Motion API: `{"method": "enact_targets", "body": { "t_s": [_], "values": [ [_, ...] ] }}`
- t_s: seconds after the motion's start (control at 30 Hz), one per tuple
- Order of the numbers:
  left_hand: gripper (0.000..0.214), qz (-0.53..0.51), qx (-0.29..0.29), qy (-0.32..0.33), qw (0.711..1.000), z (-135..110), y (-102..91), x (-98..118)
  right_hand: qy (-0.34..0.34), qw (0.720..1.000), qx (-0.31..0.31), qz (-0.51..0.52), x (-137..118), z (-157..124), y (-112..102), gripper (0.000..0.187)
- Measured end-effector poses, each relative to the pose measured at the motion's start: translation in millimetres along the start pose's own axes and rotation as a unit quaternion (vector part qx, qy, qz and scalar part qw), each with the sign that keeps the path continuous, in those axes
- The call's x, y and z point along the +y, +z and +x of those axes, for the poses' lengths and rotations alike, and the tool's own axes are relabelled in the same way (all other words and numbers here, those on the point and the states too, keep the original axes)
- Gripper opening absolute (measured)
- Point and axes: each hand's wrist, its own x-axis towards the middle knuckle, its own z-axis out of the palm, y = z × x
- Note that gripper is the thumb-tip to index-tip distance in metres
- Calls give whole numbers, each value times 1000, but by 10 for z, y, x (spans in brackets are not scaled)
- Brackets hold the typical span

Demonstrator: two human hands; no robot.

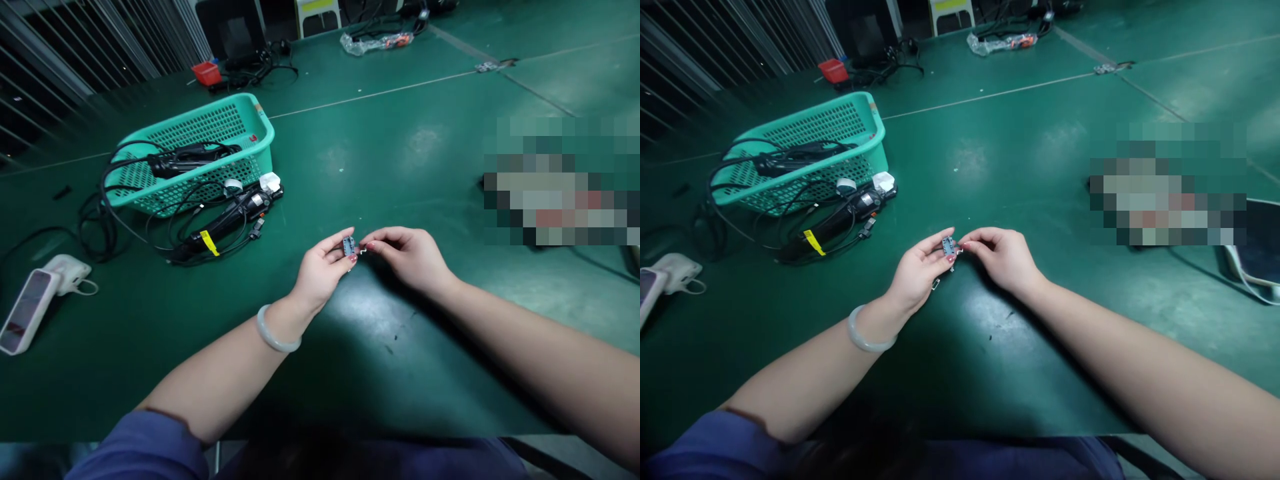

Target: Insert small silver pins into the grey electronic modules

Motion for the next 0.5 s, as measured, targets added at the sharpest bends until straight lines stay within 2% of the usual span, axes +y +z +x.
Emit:
{"method": "enact_targets", "body": {
  "t_s": [0.2,0.5],
  "values": [
    [56,17,-10,-8,1000,-16,12,12,-71,991,15,-108,-8,-19,11,14],
    [47,46,-23,32,998,-13,10,3,-164,964,25,-207,-32,-48,21,18]
  ]
}}
